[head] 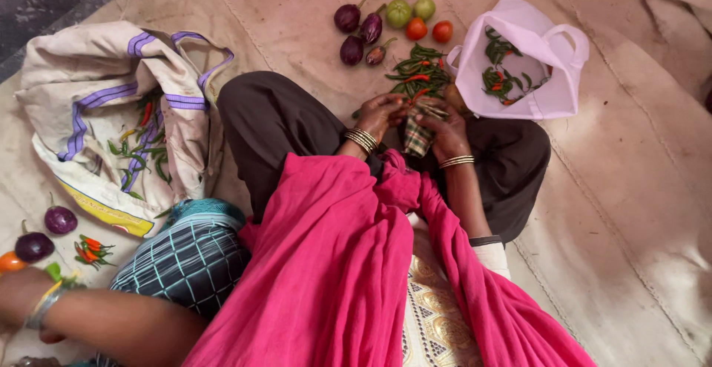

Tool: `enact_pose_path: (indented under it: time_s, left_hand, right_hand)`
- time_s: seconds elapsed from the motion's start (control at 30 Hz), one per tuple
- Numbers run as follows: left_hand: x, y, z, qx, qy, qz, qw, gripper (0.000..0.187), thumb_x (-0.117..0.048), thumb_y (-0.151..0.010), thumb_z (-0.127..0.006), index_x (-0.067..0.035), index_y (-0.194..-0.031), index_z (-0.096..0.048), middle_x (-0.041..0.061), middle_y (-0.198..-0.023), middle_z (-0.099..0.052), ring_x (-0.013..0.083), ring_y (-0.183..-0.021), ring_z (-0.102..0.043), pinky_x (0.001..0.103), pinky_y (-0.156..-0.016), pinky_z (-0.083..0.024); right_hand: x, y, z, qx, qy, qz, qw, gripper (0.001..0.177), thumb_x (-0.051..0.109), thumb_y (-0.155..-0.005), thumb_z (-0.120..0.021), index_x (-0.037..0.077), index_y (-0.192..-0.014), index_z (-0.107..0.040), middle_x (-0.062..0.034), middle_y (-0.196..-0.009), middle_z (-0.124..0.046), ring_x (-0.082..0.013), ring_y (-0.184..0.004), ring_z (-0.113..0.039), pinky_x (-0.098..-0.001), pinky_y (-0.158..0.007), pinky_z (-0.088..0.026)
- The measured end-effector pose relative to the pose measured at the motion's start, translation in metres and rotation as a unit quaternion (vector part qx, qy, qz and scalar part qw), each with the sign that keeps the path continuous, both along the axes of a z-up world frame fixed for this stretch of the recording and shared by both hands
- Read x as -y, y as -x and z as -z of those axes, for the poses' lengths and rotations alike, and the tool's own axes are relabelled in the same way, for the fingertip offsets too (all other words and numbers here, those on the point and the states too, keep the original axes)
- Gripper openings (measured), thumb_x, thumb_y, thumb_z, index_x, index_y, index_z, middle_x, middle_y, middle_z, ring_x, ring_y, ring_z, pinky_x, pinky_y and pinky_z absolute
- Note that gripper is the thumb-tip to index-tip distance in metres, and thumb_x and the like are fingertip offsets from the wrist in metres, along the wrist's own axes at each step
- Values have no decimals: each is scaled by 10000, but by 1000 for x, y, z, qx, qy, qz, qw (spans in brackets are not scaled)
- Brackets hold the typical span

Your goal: The person sorts and trims green chilies by hand while sitting on the floor, placing the trimmed chilies into a white bag.

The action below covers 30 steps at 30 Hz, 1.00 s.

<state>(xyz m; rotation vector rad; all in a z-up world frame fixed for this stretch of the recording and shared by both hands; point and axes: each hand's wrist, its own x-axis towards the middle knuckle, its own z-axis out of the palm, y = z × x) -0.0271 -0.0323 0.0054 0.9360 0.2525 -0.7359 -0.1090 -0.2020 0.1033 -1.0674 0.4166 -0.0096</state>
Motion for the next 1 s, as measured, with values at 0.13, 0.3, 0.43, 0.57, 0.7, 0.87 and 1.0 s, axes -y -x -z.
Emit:
enact_pose_path:
  time_s: [0.13, 0.3, 0.43, 0.57, 0.7, 0.87, 1.0]
  left_hand:
    - [0, 0, -5, 95, -19, 27, 995, 257, -90, -962, -713, -4, -1205, -717, 76, -1063, -756, 153, -854, -730, 313, -725, -617]
    - [-11, -5, -21, 50, 62, 78, 994, 303, -74, -979, -708, -37, -1279, -685, 51, -1104, -744, 140, -944, -709, 285, -786, -593]
    - [-8, -7, -36, 3, 74, 54, 996, 324, -74, -968, -692, -53, -1289, -657, 71, -1095, -762, 140, -983, -722, 267, -773, -583]
    - [-9, -6, -49, 3, 53, 41, 998, 342, -47, -960, -684, -48, -1300, -651, 70, -1071, -749, 160, -935, -717, 312, -778, -619]
    - [-7, -5, -37, 10, 60, 48, 997, 351, -4, -925, -657, -38, -1274, -664, 37, -1079, -742, 166, -918, -725, 321, -793, -634]
    - [-1, 4, -4, 18, 109, -6, 994, 264, 14, -955, -668, -1, -1217, -689, 87, -1050, -752, 184, -924, -728, 304, -814, -629]
    - [-2, 4, 5, 5, 93, -20, 995, 219, 5, -973, -663, -5, -1189, -701, 100, -1037, -745, 192, -894, -721, 313, -809, -615]
  right_hand:
    - [-18, -6, 1, -3, 34, 18, 999, 381, -146, -795, -741, -18, -1152, -711, -131, -1091, -751, -213, -947, -733, -348, -861, -617]
    - [-10, -6, -12, -78, -97, 29, 992, 314, -29, -894, -725, -1, -1204, -682, -115, -1056, -744, -210, -853, -735, -338, -745, -591]
    - [-4, -1, -12, -89, -107, 71, 988, 298, 21, -919, -702, 32, -1211, -646, -113, -1020, -738, -214, -804, -728, -368, -676, -581]
    - [-16, 0, -20, 73, 146, 116, 980, 355, -99, -885, -673, -7, -1228, -670, -85, -1129, -738, -145, -986, -708, -302, -879, -592]
    - [-35, -3, -47, 119, 388, 119, 906, 328, -93, -868, -631, 11, -1165, -723, -99, -1126, -753, -191, -1025, -721, -328, -914, -581]
    - [-49, -7, -68, 182, 599, 75, 776, 402, -127, -774, -605, 49, -1102, -754, -150, -1121, -742, -347, -1088, -693, -419, -959, -550]
    - [-52, -6, -69, 185, 608, 65, 769, 425, -123, -733, -597, 47, -1090, -752, -154, -1088, -735, -372, -1053, -676, -441, -928, -549]
